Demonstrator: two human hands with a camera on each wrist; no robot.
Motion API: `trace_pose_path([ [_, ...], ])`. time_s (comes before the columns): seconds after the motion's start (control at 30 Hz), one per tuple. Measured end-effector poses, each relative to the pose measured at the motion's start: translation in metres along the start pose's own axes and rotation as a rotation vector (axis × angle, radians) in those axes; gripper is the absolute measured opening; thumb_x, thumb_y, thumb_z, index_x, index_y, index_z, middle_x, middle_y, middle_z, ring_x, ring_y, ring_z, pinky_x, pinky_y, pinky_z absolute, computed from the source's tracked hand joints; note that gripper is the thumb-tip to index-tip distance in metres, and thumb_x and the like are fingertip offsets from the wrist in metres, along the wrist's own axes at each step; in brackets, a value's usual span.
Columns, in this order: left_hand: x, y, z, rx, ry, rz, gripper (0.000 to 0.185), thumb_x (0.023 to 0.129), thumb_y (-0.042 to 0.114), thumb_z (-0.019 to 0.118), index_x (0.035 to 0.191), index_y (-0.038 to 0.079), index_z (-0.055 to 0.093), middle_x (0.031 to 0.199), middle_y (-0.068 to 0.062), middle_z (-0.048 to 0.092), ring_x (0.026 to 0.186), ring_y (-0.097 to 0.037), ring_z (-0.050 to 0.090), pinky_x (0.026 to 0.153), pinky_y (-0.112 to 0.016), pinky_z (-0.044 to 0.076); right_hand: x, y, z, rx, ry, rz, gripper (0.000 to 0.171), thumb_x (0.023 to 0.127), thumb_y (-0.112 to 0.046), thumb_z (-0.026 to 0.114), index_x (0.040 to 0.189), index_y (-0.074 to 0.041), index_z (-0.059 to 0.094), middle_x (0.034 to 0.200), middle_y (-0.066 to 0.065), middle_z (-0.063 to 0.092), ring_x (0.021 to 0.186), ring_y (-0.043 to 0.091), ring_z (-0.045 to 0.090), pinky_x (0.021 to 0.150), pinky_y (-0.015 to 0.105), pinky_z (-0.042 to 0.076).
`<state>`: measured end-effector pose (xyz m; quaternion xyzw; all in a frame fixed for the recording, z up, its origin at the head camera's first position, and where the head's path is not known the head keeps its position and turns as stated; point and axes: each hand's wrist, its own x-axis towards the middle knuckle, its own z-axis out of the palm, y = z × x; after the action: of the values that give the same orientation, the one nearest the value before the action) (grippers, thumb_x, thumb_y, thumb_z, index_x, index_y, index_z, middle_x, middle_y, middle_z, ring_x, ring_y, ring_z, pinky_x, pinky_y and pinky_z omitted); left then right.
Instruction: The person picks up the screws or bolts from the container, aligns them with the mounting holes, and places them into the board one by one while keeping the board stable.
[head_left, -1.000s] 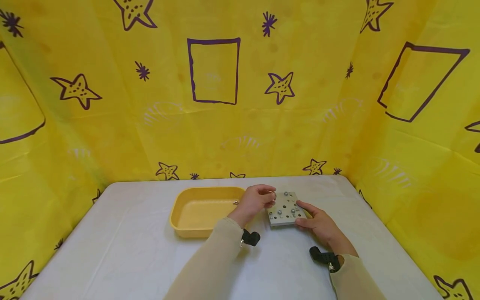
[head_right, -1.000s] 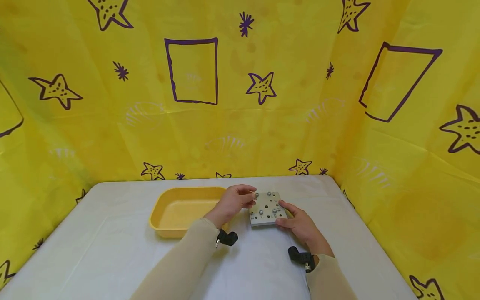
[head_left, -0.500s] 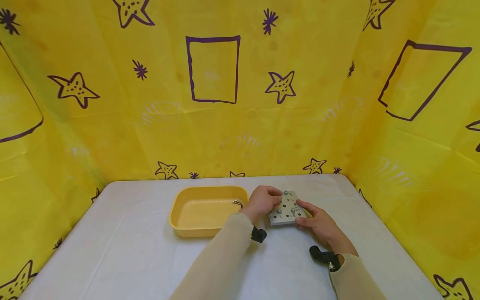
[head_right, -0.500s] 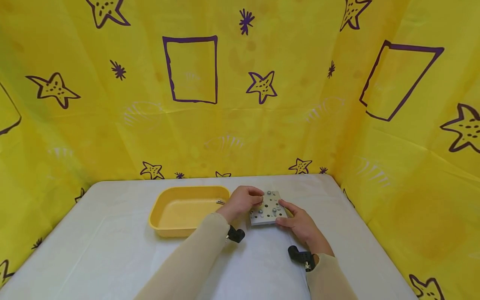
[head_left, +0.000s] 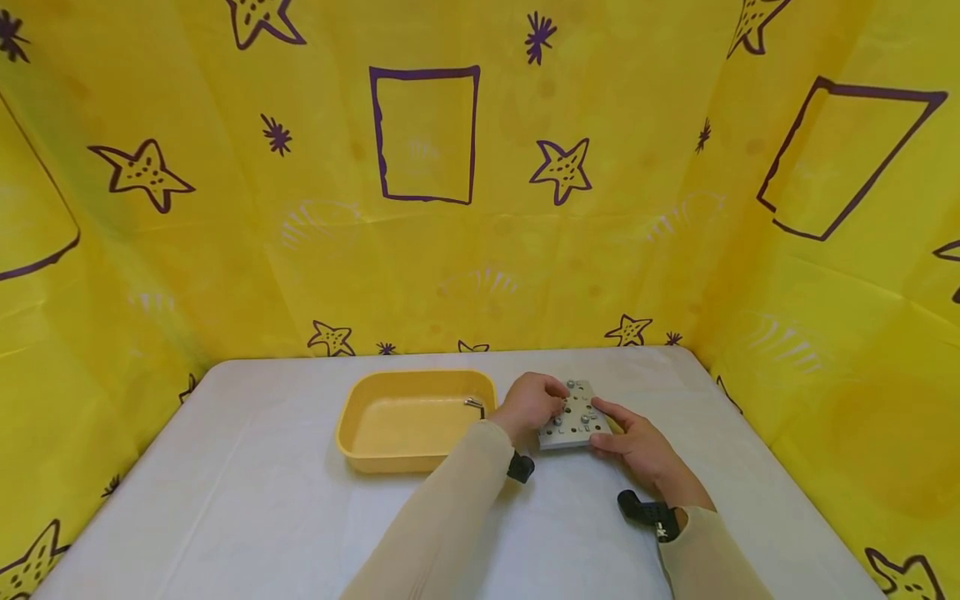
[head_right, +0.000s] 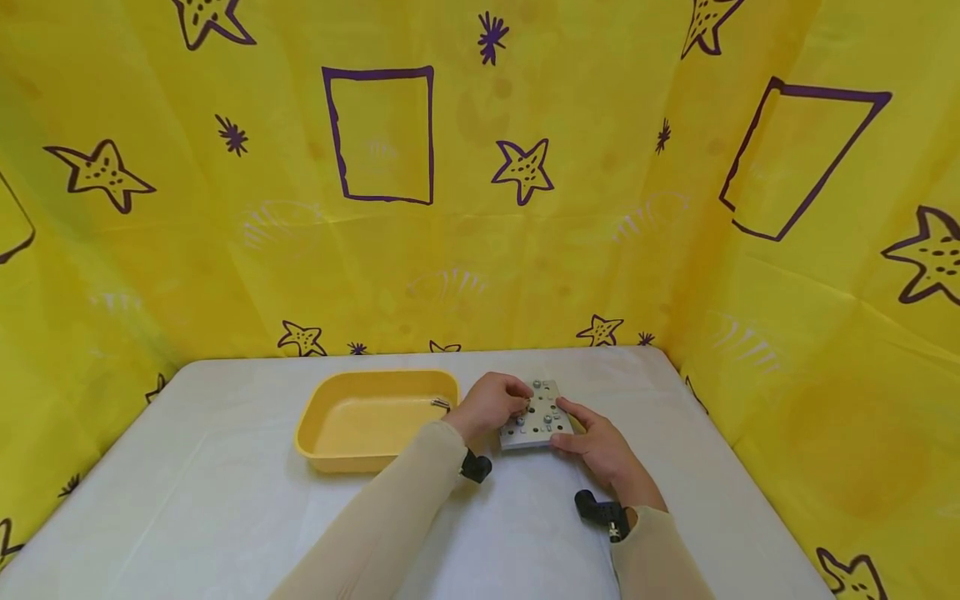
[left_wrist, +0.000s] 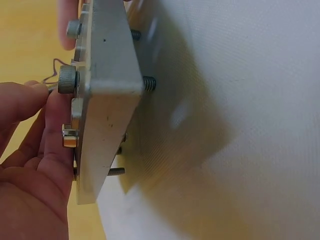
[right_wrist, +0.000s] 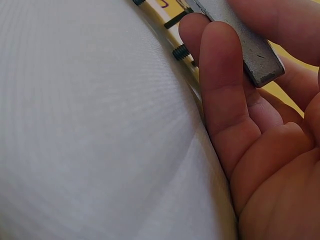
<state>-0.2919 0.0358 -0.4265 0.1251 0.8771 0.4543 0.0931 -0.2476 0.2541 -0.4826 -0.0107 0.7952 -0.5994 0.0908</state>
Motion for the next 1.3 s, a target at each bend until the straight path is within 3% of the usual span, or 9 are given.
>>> trace_pose_path([
  [0.17,0.0005,0.0008,0.0021,0.066,0.006,0.044,0.015,0.094,0.011,0.068,0.103,0.017,0.078,0.095,0.007,0.067,0.09,-0.013,0.056,0.083,-0.029,0.047,0.0002,0.0006,0.0003,-0.02,0.008,-0.007,0.08,0.082,-0.031,0.082,0.151,-0.021,0.045,0.157,0.014,0.031,0.125,0.03,0.045,0.099,0.037,0.044],
  [0.4,-0.0011,0.0005,0.0042,0.076,0.004,0.055,0.015,0.095,0.013,0.068,0.103,0.02,0.079,0.097,0.01,0.068,0.091,-0.012,0.055,0.084,-0.029,0.046,-0.0013,0.0012,0.0011,-0.034,0.007,-0.024,0.08,0.082,-0.033,0.082,0.152,-0.019,0.045,0.158,0.016,0.03,0.13,0.033,0.04,0.109,0.05,0.033],
  [0.5,-0.0011,-0.0004,0.0048,0.075,0.006,0.059,0.015,0.095,0.014,0.068,0.103,0.019,0.078,0.096,0.009,0.068,0.09,-0.012,0.055,0.082,-0.028,0.046,-0.0016,0.0011,0.0014,-0.031,0.007,-0.02,0.079,0.082,-0.032,0.082,0.152,-0.019,0.045,0.157,0.017,0.03,0.128,0.032,0.042,0.105,0.044,0.039],
  [0.7,0.0001,-0.0012,0.0063,0.053,0.004,0.046,0.013,0.095,0.013,0.068,0.102,0.019,0.078,0.095,0.009,0.067,0.089,-0.013,0.055,0.082,-0.029,0.047,-0.0024,0.001,0.0022,0.009,0.001,-0.011,0.078,0.083,-0.028,0.081,0.152,-0.017,0.044,0.156,0.019,0.031,0.116,0.031,0.052,0.086,0.03,0.052],
  [0.97,-0.001,0.0011,0.0068,0.055,-0.007,0.014,0.014,0.094,0.013,0.069,0.103,0.018,0.077,0.094,0.009,0.065,0.091,-0.014,0.055,0.087,-0.032,0.046,-0.003,-0.0014,0.0025,-0.014,-0.001,0.002,0.078,0.084,-0.028,0.081,0.152,-0.02,0.044,0.156,0.016,0.032,0.121,0.031,0.048,0.096,0.033,0.046],
  [1.2,-0.0021,-0.0004,0.005,0.016,-0.007,0.023,0.015,0.093,0.01,0.069,0.104,0.016,0.077,0.093,0.01,0.065,0.089,-0.012,0.056,0.084,-0.03,0.047,-0.0043,-0.0044,0.0029,0.035,-0.017,-0.021,0.076,0.085,-0.022,0.081,0.152,-0.015,0.044,0.156,0.017,0.031,0.116,0.03,0.052,0.086,0.027,0.051],
  [1.3,-0.0043,-0.0009,0.0021,-0.008,0.015,0.045,0.016,0.093,0.011,0.069,0.107,0.014,0.076,0.094,0.009,0.066,0.09,-0.012,0.056,0.084,-0.031,0.047,-0.0034,-0.0044,0.0027,0.028,-0.007,-0.015,0.077,0.083,-0.023,0.082,0.151,-0.017,0.046,0.157,0.015,0.032,0.121,0.029,0.049,0.09,0.029,0.049],
])
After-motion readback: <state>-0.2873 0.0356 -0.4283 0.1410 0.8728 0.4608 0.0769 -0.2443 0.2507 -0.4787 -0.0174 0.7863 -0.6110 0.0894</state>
